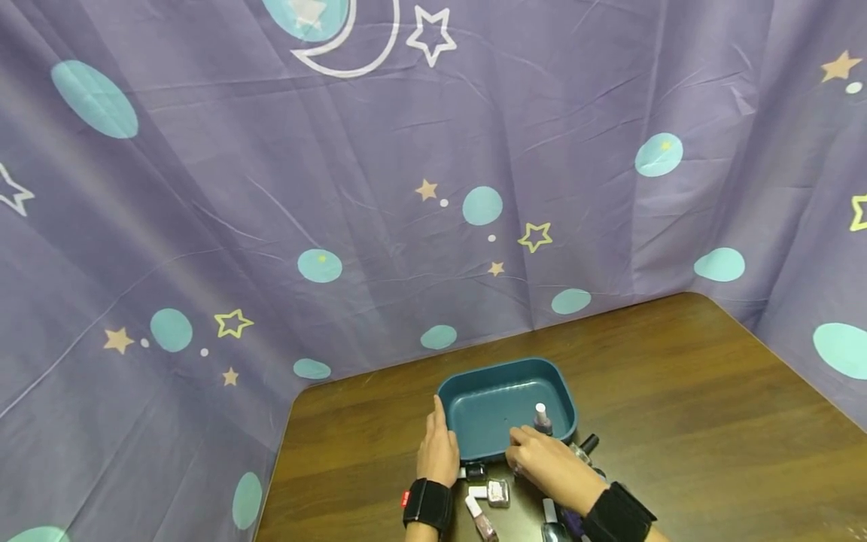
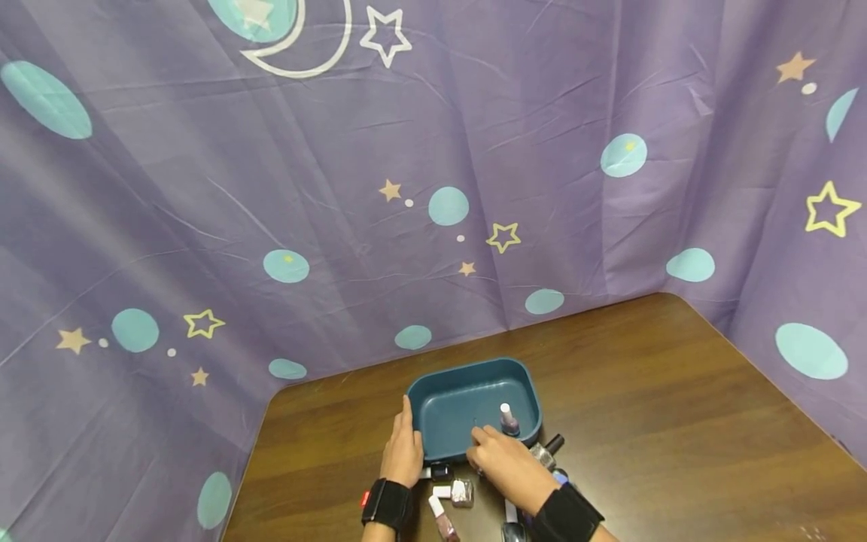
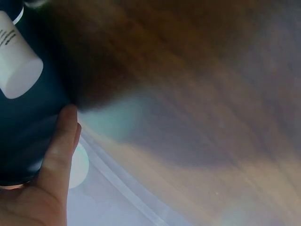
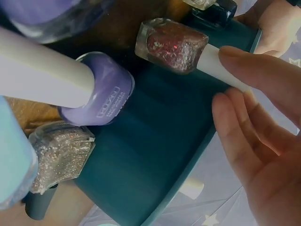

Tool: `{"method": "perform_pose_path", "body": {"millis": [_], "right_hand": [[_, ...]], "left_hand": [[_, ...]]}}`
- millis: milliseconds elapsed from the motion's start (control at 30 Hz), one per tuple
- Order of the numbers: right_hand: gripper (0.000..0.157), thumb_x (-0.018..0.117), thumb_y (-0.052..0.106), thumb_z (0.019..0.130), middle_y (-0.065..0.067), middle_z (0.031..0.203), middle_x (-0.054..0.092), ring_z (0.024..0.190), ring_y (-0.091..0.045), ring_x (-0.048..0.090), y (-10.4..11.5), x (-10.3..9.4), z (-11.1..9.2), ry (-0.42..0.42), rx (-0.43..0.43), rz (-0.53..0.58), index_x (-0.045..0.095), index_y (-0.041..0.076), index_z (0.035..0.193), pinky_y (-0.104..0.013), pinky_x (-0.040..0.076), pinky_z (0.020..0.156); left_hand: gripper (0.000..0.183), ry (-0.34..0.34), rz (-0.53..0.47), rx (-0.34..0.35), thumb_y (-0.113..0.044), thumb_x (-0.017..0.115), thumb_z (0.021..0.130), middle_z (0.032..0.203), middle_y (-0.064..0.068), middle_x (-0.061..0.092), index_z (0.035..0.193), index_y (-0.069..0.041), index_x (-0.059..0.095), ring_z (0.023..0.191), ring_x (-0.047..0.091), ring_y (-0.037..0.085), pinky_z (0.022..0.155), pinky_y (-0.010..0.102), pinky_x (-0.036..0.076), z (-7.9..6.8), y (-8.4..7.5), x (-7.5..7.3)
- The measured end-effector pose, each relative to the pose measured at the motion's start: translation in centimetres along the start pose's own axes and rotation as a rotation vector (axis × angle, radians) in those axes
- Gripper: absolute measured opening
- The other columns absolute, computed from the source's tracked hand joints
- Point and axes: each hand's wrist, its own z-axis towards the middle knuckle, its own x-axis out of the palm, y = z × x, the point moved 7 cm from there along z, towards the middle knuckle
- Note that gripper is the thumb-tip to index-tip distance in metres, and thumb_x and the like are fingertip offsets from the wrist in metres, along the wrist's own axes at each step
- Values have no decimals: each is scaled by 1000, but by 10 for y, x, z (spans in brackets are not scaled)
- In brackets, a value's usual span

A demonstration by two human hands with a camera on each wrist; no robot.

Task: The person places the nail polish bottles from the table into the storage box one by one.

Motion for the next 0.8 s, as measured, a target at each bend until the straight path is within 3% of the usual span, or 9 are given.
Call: {"method": "perform_pose_path", "body": {"millis": [233,433,800], "right_hand": [[16,78,8,64,8,76,44,71,-7,47,-5,-2,5,43,19,10,65,15,69,-21,44,60],[18,75,6,63,11,72,41,63,-1,43,-4,-4,5,46,31,39,62,18,63,-17,41,55],[23,73,-1,62,11,73,42,59,1,44,-5,-24,8,64,105,119,61,18,63,-16,39,50]], "left_hand": [[64,7,-13,3,0,53,87,123,16,50,145,-3,26,46,34,12,45,28,31,6,-3,-4],[64,2,-8,2,-1,54,87,124,16,51,145,-4,26,47,35,12,45,30,33,3,-1,-4],[64,-1,-18,4,0,54,86,123,16,51,144,-3,27,49,39,14,48,33,36,-2,0,-3]]}}
